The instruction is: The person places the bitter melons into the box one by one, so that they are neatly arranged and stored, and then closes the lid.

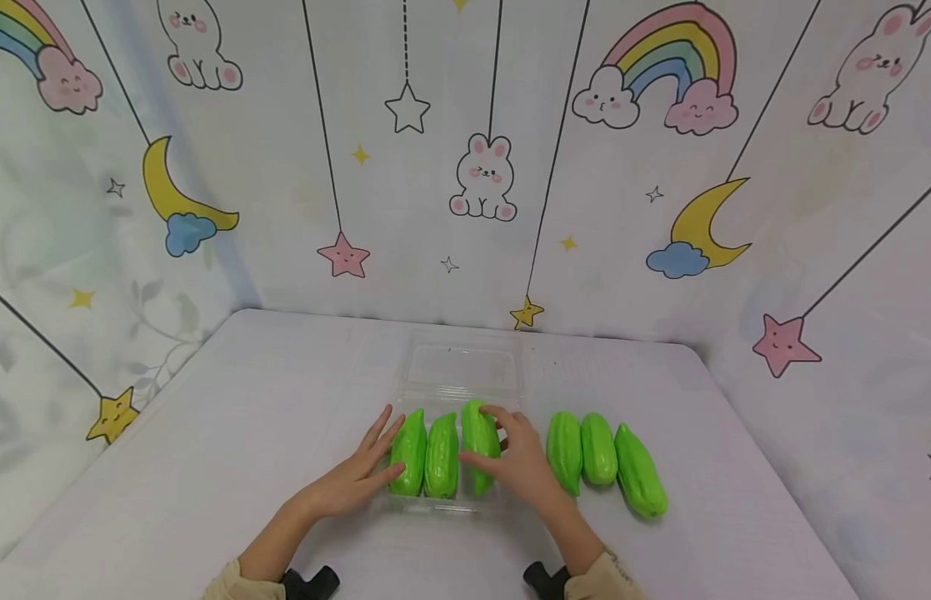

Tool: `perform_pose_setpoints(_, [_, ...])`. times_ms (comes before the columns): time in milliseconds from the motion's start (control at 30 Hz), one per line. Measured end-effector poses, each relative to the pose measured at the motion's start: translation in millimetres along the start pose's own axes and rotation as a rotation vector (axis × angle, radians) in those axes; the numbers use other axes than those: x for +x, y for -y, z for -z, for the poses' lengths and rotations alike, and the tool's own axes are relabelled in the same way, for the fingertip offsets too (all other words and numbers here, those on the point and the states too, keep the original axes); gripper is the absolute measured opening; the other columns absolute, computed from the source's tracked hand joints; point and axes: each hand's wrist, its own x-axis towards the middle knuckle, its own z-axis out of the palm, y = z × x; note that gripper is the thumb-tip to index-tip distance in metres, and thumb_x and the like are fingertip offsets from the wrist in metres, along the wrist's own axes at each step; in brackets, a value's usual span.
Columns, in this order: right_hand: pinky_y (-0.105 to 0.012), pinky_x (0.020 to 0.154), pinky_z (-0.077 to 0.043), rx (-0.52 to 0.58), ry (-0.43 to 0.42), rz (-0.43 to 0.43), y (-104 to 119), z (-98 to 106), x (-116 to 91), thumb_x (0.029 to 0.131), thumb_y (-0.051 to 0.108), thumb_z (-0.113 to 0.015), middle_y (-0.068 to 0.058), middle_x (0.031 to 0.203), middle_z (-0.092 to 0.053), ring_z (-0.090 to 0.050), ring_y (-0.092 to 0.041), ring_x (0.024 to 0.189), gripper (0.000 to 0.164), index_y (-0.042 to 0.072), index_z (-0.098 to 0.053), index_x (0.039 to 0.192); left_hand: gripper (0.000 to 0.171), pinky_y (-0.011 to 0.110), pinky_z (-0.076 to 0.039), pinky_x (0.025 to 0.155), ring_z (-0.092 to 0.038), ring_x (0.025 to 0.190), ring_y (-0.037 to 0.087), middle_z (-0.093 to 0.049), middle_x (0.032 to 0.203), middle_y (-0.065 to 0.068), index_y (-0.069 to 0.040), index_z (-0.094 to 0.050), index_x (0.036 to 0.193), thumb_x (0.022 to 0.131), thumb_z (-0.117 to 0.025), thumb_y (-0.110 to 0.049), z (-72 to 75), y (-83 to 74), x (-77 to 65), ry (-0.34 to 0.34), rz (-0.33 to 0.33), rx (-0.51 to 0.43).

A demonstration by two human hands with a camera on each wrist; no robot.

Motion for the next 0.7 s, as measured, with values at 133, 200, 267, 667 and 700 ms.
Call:
perform_pose_setpoints(133, [-0.028,0.060,-0.046,-0.012,0.017,0.000,0.9,-3.3,0.6,0.066,0.039,-0.081,-0.007,0.099,-0.055,-0.054,-0.015,0.073,0.068,0.016,-0.054,0.124,0.069,0.062,-0.029,0.095,-0.012,0.135,0.037,0.015,0.152,0.002,-0.022,-0.002,0.148,0.096,-0.041,-0.045,0.1,-0.1,0.0,0.000,0.002,-0.004])
perform_pose_setpoints(200, [-0.028,0.059,-0.046,-0.020,0.028,0.001,0.0,-5.6,1.3,0.066,0.039,-0.081,-0.007,0.098,-0.055,-0.054,-0.014,0.072,0.068,0.015,-0.054,0.123,0.069,0.062,-0.029,0.095,-0.012,0.135,0.038,0.015,0.152,0.003,-0.022,-0.003,0.148,0.096,-0.040,-0.045,0.0,-0.1,-0.1,0.002,0.002,-0.003])
perform_pose_setpoints(267, [-0.028,0.060,-0.047,-0.026,0.033,-0.007,-1.1,-8.0,2.0,0.066,0.040,-0.081,-0.007,0.096,-0.056,-0.054,-0.013,0.071,0.067,0.014,-0.054,0.122,0.069,0.062,-0.029,0.094,-0.012,0.135,0.038,0.014,0.152,0.004,-0.021,-0.003,0.148,0.096,-0.040,-0.045,-0.2,0.1,-0.1,0.002,0.000,0.000])
perform_pose_setpoints(667, [-0.031,0.063,-0.047,-0.068,0.076,-0.044,-8.3,-19.7,2.9,0.068,0.043,-0.078,-0.010,0.096,-0.058,-0.055,-0.021,0.086,0.070,0.007,-0.051,0.121,0.068,0.063,-0.030,0.093,-0.013,0.134,0.040,0.012,0.152,0.010,-0.018,-0.004,0.149,0.096,-0.041,-0.043,-0.5,-0.1,-0.3,-0.002,-0.013,0.014])
perform_pose_setpoints(700, [-0.032,0.063,-0.047,-0.075,0.082,-0.046,-9.5,-20.7,2.9,0.068,0.043,-0.078,-0.010,0.097,-0.058,-0.054,-0.022,0.087,0.070,0.007,-0.051,0.122,0.068,0.062,-0.030,0.094,-0.013,0.134,0.039,0.012,0.152,0.009,-0.019,-0.004,0.149,0.096,-0.041,-0.043,-0.4,-0.2,-0.3,-0.002,-0.011,0.013])
